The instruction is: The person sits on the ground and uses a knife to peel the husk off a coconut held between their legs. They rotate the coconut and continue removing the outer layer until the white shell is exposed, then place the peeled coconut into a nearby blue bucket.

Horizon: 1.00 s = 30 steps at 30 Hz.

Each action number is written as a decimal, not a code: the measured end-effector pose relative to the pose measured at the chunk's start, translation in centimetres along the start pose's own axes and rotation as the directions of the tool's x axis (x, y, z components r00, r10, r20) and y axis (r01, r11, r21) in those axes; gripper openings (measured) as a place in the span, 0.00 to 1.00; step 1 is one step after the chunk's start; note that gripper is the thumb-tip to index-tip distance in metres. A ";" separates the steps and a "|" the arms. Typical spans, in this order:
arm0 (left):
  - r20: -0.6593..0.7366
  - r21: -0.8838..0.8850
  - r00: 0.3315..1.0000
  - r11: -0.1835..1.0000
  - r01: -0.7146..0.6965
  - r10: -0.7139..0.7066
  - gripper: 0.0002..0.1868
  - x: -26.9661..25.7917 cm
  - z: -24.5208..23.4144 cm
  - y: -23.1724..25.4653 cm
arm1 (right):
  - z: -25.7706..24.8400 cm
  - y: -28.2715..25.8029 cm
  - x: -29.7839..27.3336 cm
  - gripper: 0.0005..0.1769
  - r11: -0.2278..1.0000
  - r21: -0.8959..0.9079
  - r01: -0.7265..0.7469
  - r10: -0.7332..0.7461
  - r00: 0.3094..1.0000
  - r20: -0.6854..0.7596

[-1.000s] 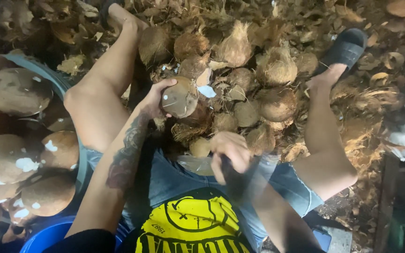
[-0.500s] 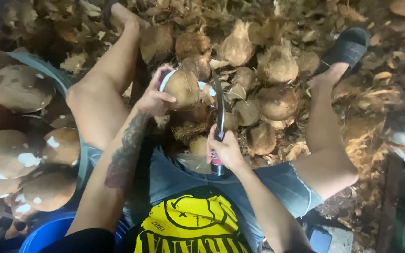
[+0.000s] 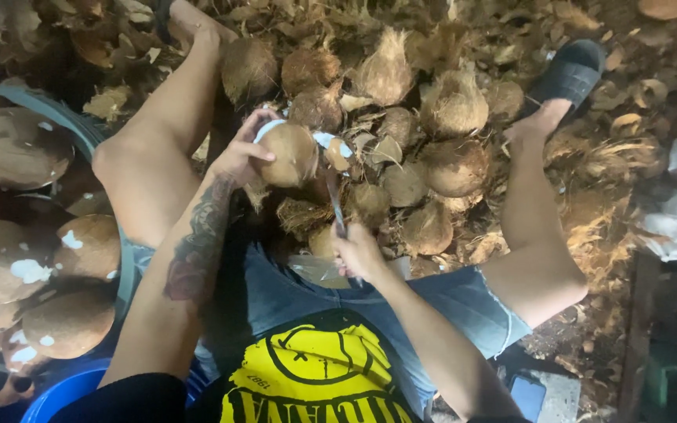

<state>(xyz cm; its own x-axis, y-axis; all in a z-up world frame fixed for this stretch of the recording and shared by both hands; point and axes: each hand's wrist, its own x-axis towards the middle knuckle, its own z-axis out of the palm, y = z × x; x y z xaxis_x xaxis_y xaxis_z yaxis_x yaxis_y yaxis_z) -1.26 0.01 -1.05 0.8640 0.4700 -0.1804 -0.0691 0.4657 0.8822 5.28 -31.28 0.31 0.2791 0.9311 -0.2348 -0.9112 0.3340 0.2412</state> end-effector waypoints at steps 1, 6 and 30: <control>0.014 0.015 1.000 1.000 0.019 -0.019 0.43 -0.3 0.7 0.8 | 2.5 0.7 0.2 0.07 0.710 -0.680 -0.180 -0.026 0.959 -0.282; 0.032 0.112 0.998 0.992 0.057 -0.061 0.40 -0.1 -0.6 0.2 | 8.4 3.8 -0.3 0.10 0.043 -0.890 -0.454 -0.336 0.832 -0.441; -0.308 -0.016 0.923 0.971 0.239 -0.233 0.40 2.0 -0.8 -2.4 | 6.7 5.7 3.0 0.02 0.370 -0.884 -0.287 -0.228 0.894 -0.386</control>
<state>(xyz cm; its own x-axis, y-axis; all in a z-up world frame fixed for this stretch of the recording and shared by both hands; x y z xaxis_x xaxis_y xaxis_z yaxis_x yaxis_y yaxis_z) 0.20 0.45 -3.84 0.6598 0.5561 -0.5055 0.1317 0.5767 0.8063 2.93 -25.54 7.32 0.3406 0.6994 -0.6284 -0.6848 -0.2734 -0.6755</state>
